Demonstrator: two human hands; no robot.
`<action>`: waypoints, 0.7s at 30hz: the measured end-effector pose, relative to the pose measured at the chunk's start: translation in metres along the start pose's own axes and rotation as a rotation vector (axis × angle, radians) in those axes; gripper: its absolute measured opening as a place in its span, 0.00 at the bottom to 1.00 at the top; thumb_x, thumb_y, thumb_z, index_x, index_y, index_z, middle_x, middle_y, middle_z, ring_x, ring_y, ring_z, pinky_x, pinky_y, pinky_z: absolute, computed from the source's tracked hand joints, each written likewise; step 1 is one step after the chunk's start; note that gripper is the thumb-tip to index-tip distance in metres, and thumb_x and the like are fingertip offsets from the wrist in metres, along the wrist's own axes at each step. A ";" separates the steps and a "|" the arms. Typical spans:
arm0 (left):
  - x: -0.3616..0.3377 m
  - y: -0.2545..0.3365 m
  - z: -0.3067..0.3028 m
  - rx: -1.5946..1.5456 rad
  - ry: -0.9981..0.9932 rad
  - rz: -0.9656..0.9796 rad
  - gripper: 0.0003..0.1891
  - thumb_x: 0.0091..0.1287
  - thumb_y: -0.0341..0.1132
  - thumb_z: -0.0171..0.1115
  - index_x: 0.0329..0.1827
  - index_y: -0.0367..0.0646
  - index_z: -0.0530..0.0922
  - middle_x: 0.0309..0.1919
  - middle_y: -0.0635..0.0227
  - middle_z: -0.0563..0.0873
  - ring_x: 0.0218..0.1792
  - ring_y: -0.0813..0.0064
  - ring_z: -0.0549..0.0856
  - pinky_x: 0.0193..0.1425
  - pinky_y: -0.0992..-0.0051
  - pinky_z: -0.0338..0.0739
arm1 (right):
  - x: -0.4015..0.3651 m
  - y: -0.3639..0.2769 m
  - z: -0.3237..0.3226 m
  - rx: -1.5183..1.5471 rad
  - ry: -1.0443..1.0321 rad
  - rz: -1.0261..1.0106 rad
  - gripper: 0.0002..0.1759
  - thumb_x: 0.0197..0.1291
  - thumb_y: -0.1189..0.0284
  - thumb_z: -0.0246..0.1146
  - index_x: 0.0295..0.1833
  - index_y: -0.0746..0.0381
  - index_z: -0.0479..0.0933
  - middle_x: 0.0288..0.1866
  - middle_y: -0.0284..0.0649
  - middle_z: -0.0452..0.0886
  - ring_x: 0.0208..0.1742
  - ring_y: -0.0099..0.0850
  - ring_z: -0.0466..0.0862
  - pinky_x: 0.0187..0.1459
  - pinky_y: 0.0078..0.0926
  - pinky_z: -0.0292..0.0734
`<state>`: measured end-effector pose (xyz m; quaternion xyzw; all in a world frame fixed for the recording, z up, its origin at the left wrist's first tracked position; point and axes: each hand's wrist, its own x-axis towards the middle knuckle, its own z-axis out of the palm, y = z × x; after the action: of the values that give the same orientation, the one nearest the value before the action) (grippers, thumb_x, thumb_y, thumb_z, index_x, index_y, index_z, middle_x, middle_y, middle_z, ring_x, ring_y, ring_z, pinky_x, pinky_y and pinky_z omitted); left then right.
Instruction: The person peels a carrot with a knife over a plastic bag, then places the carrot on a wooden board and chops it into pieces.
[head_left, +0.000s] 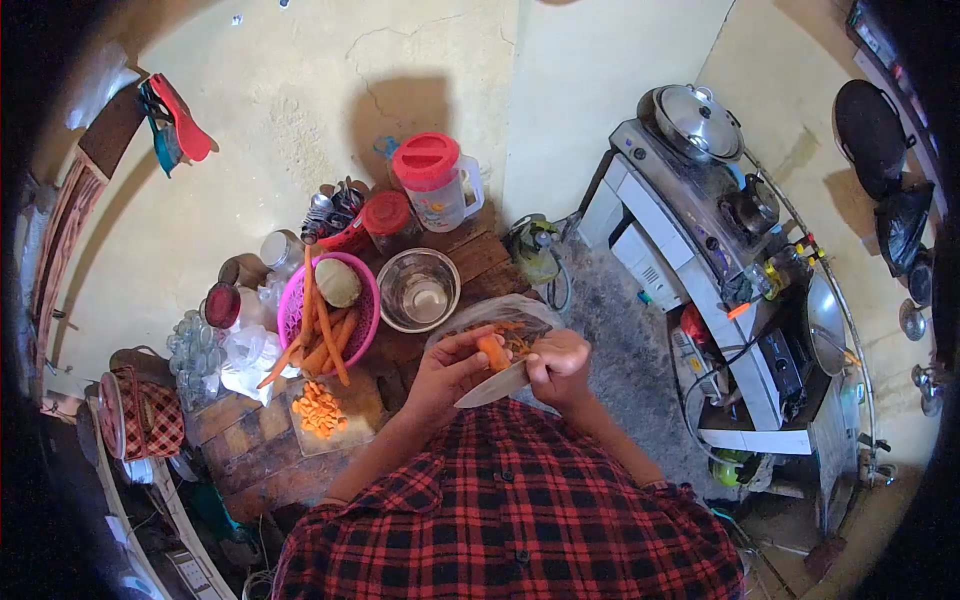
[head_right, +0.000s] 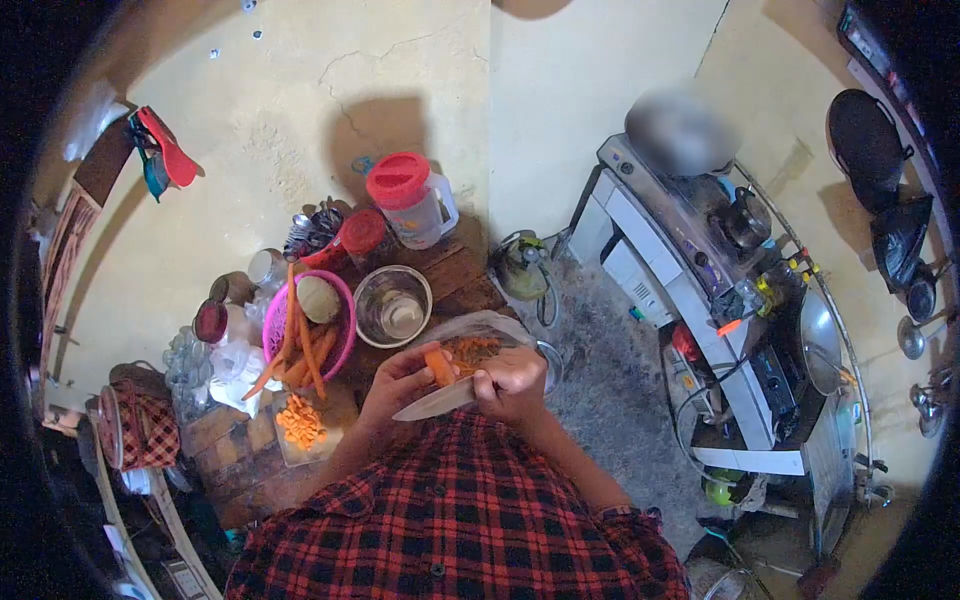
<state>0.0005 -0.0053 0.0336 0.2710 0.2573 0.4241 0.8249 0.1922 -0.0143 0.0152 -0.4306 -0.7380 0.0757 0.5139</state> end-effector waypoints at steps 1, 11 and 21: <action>0.001 0.000 -0.001 0.025 -0.005 0.009 0.19 0.63 0.24 0.58 0.58 0.36 0.72 0.53 0.58 0.79 0.53 0.67 0.80 0.59 0.67 0.75 | 0.003 -0.003 0.001 0.019 0.015 0.000 0.17 0.50 0.71 0.56 0.12 0.61 0.63 0.11 0.40 0.63 0.13 0.40 0.67 0.19 0.37 0.60; -0.002 0.002 0.003 0.073 0.025 0.013 0.19 0.63 0.24 0.58 0.58 0.36 0.72 0.52 0.58 0.79 0.52 0.67 0.81 0.58 0.66 0.76 | 0.006 -0.007 0.000 -0.002 0.040 -0.029 0.18 0.50 0.72 0.55 0.12 0.61 0.60 0.11 0.40 0.62 0.13 0.41 0.66 0.19 0.38 0.58; -0.001 -0.004 -0.004 0.106 0.012 0.023 0.20 0.63 0.24 0.59 0.59 0.36 0.71 0.53 0.58 0.79 0.51 0.68 0.81 0.57 0.68 0.77 | 0.004 -0.005 -0.002 -0.024 0.006 -0.015 0.17 0.48 0.70 0.57 0.12 0.60 0.63 0.10 0.40 0.64 0.13 0.39 0.69 0.19 0.37 0.62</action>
<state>-0.0004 -0.0074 0.0286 0.3145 0.2812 0.4211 0.8029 0.1908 -0.0153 0.0216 -0.4314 -0.7407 0.0616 0.5114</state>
